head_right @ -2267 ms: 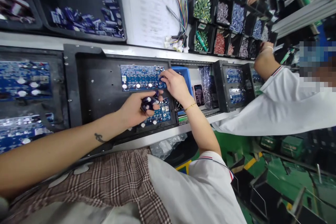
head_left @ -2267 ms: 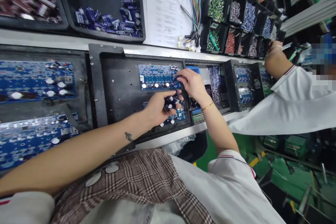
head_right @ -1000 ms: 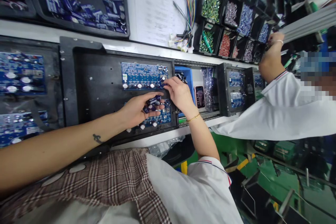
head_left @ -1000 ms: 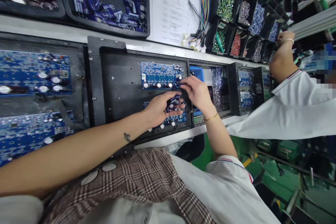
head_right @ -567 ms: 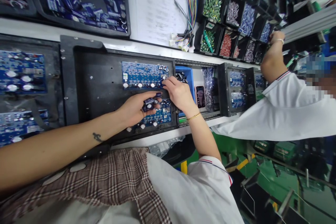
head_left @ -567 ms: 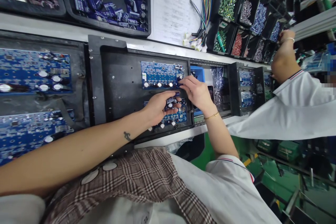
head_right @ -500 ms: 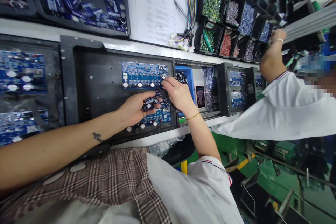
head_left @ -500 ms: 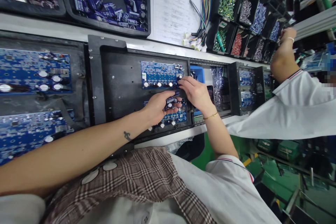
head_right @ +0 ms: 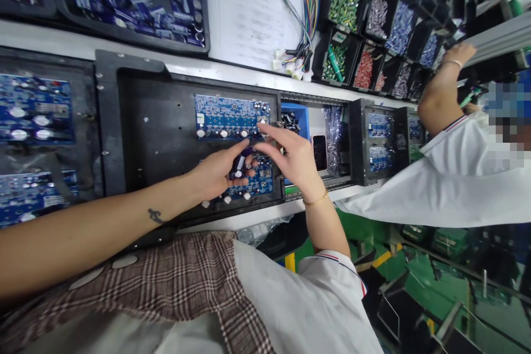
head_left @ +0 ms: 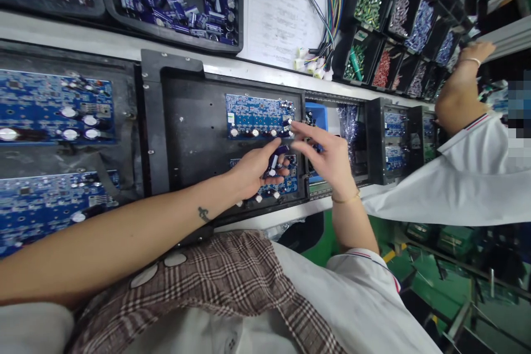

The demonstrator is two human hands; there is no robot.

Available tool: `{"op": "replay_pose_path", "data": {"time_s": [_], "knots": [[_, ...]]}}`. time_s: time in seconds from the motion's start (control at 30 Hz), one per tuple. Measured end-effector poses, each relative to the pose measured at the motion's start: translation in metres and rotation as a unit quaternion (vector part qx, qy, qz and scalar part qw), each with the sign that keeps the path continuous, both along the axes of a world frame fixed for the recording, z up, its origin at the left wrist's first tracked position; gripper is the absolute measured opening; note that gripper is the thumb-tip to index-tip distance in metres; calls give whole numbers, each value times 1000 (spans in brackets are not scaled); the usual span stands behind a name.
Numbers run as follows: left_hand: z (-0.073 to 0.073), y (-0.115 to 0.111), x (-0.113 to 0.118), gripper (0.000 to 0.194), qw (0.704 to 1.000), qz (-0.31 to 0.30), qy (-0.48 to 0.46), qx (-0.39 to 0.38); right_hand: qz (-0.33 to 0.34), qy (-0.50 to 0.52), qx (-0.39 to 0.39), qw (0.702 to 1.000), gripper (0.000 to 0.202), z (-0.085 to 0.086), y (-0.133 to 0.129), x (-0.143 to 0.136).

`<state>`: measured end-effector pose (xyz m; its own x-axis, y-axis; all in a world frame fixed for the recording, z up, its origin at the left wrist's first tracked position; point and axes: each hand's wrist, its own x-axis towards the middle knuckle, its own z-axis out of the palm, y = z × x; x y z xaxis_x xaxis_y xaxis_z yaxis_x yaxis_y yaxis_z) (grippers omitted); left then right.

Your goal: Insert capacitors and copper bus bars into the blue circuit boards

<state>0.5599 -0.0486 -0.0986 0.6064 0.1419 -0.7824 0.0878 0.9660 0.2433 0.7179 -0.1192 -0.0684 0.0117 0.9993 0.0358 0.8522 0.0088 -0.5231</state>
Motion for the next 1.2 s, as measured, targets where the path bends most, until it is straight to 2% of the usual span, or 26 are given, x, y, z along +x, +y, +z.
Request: {"op": "replay_pose_path", "data": {"time_s": [0.1,0.23,0.3,0.37,0.57,0.7,0.87,1.1,1.2], "knots": [[2,0,0,34,1000,-10,-27,-3,-15,14,-13,1000,24,8,-3,-3],[3,0,1,26,996,6,-83,-19,-89,-41,10,995,19,-17,8,20],[2,-1,0,21,995,10,-96,-25,-78,-45,-6,996,21,-29,14,30],[1,0,-1,17,995,3,-102,-22,-67,-52,-15,996,22,-35,18,35],[3,1,-5,8,994,-14,-103,22,-43,-86,-37,995,21,-29,21,34],[3,1,-4,12,994,-6,-109,27,-38,-89,-24,995,23,-33,19,34],[0,2,-3,12,996,8,-82,40,-18,-87,-16,996,27,-35,15,35],[3,2,1,8,998,17,-35,55,0,-132,-45,990,30,-33,19,34],[0,2,1,18,998,12,-44,52,-5,-102,-25,994,27,-31,15,30]]}}
